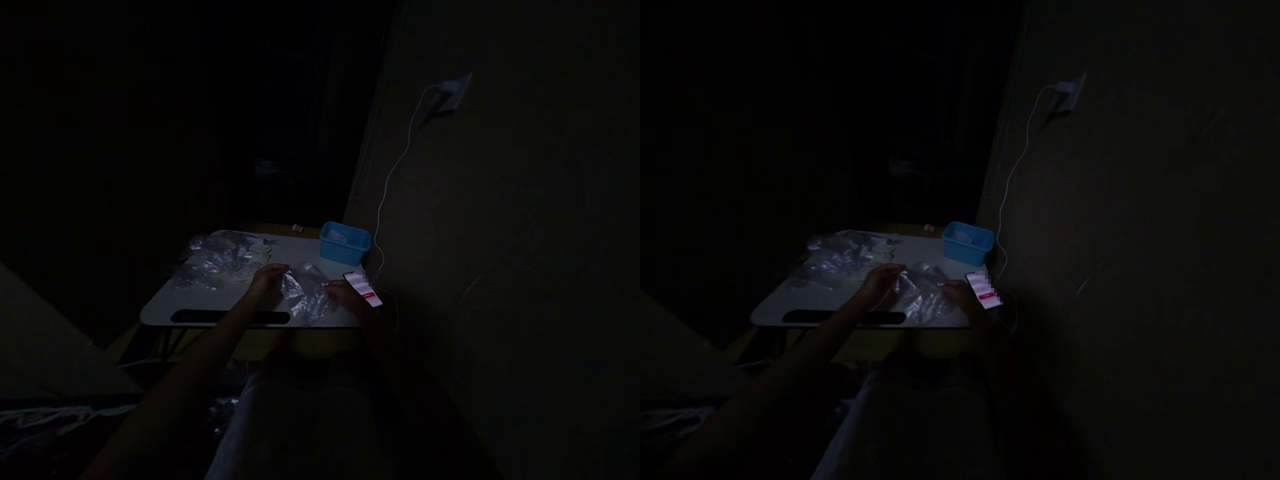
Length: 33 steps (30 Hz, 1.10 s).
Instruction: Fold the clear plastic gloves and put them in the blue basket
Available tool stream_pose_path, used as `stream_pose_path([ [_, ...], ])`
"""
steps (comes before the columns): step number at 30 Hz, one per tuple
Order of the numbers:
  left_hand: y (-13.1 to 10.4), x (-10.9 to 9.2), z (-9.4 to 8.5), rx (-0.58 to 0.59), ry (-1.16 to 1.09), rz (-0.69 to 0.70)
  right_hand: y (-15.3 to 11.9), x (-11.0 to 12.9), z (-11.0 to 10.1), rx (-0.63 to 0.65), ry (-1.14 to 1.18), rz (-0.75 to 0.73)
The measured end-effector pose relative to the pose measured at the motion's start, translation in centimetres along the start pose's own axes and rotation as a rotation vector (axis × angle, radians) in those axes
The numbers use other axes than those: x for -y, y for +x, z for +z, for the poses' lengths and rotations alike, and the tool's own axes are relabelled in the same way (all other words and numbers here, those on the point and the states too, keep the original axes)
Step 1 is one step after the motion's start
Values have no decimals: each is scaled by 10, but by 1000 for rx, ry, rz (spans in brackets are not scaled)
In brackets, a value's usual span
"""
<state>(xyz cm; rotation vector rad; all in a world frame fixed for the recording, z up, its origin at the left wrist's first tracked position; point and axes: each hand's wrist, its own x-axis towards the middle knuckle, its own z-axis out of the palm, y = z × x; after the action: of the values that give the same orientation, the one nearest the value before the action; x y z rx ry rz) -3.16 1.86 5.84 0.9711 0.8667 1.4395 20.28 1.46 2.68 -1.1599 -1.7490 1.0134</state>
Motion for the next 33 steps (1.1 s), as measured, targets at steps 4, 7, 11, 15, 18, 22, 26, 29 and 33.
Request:
stream_pose_path([
  [4, 5, 2, 5, -86, -140, -43, 0, -1, 9, -75, 60, 82],
  [7, 4, 10, 7, -106, -33, -122, 2, 2, 13, -124, 52, 108],
  [11, 0, 22, 4, -30, 196, -108, 6, 10, 13, -212, -39, 127],
  [15, 2, 25, 4, -61, 212, -96, -4, 26, 19, -302, -261, 55],
  [18, 3, 25, 8, -62, 176, -128, -20, 40, 34, -241, -666, -61],
  [22, 1, 21, 19, -71, 106, -133, -39, 53, 62, -185, -839, -41],
  [26, -4, 12, 33, -26, 44, -123, -43, 58, 78, -261, -862, -85],
  [29, -5, 1, 36, 21, 55, -71, -34, 60, 68, -354, -814, -87],
  [33, 4, -18, 28, 15, 542, 101, -11, 65, 35, -434, -646, -111],
])
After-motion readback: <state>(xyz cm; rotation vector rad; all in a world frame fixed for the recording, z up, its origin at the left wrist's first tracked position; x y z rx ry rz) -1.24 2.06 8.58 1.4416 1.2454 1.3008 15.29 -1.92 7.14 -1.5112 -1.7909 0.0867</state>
